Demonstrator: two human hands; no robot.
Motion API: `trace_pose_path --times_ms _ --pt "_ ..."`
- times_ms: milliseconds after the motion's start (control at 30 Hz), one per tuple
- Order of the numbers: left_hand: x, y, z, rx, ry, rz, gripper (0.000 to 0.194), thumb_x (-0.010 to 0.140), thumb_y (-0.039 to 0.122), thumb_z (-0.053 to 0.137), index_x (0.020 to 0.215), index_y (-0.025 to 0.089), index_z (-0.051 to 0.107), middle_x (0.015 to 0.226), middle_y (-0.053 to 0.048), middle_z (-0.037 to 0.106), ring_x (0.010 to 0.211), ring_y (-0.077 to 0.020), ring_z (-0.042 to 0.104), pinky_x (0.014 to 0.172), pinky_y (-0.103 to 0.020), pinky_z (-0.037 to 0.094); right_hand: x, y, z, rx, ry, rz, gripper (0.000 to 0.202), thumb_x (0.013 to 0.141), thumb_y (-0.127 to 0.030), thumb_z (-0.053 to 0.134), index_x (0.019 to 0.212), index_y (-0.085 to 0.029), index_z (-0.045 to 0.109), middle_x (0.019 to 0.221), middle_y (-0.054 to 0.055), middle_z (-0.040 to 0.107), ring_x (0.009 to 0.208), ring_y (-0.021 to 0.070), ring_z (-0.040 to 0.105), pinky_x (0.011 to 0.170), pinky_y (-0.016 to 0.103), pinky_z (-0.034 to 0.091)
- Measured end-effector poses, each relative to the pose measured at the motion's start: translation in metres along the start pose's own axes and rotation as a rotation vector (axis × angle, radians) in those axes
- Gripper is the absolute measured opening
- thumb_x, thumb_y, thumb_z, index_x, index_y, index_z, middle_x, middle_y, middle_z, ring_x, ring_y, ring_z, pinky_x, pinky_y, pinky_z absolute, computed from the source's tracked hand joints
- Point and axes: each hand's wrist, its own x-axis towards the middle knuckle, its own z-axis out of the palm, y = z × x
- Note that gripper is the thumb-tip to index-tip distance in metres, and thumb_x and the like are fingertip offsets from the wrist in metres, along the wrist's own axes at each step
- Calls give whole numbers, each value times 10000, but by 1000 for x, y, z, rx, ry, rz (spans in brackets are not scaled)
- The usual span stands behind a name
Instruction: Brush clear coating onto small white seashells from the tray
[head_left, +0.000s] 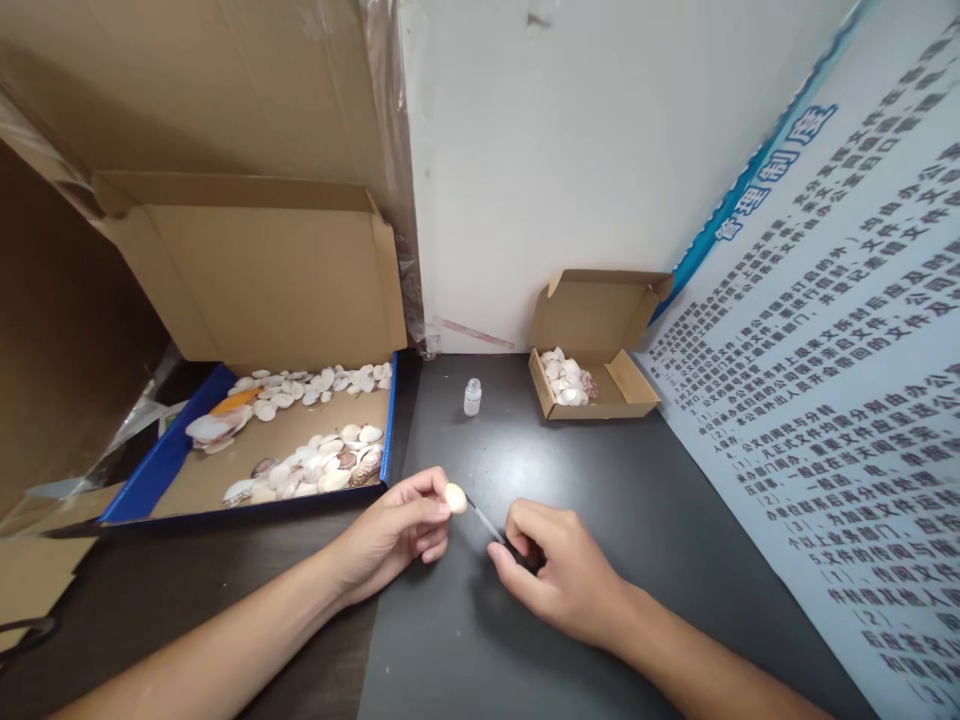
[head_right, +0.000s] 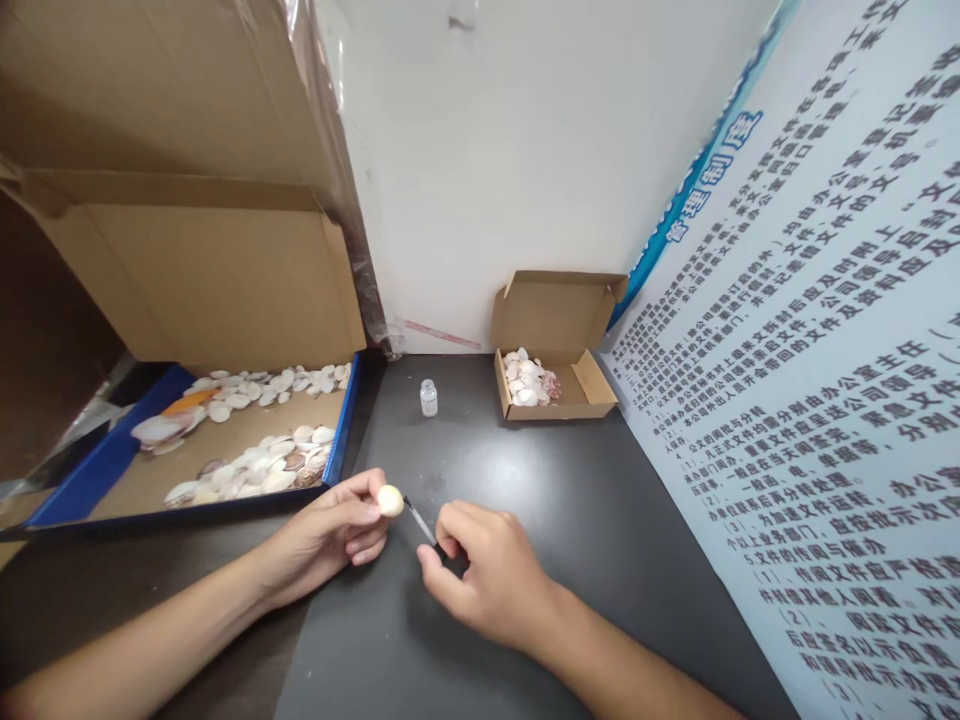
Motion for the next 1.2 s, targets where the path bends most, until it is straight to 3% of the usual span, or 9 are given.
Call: trace_pose_path --times_ms 167,400,567,700,867,1033,1200 --pt "-1 0 1 3 -8 6 241 740 216 791 729 170 555 625 56 488 473 -42 352 487 -204 304 -1 -2 -1 73 -18 -91 301 845 -198 591 713 -230 323 643 -55 419 548 96 358 544 232 287" --pt "-1 -1 0 10 -6 6 242 735 221 792 733 173 555 628 56 488 472 -45 351 486 -207 300 0 -2 -1 -11 8 22 314 844 -189 587 699 -232 312 617 -62 393 526 97 344 522 238 261" --pt "0 -1 2 1 38 22 270 745 224 781 726 172 517 662 51 488 475 -36 331 490 -205 285 -2 -2 -3 80 21 -122 304 837 -187 581 711 -236 308 644 -50 422 554 105 379 546 240 297" --pt "-1 0 3 10 29 7 267 753 224 777 727 174 516 627 61 450 476 -39 321 495 -205 286 -1 -3 -3 15 -46 -14 297 843 -187 575 703 -235 317 619 -61 402 523 99 347 520 244 267" --pt "-1 0 2 16 27 15 265 747 233 782 736 176 524 649 58 467 472 -38 336 491 -207 291 0 -3 -2 42 -13 -85 284 843 -204 571 715 -234 320 643 -53 415 544 102 360 538 240 291" --pt "0 -2 2 32 31 21 253 745 226 783 736 172 536 652 56 486 474 -39 354 490 -205 303 1 -2 -1 -26 -39 55 276 849 -198 573 721 -233 331 628 -63 402 526 99 346 526 242 267" --pt "-1 0 2 32 13 22 228 742 217 780 736 166 557 655 54 500 468 -36 347 482 -206 306 -1 -3 -1 55 -29 -25 237 856 -233 576 755 -234 362 663 -55 428 540 101 373 536 235 305"
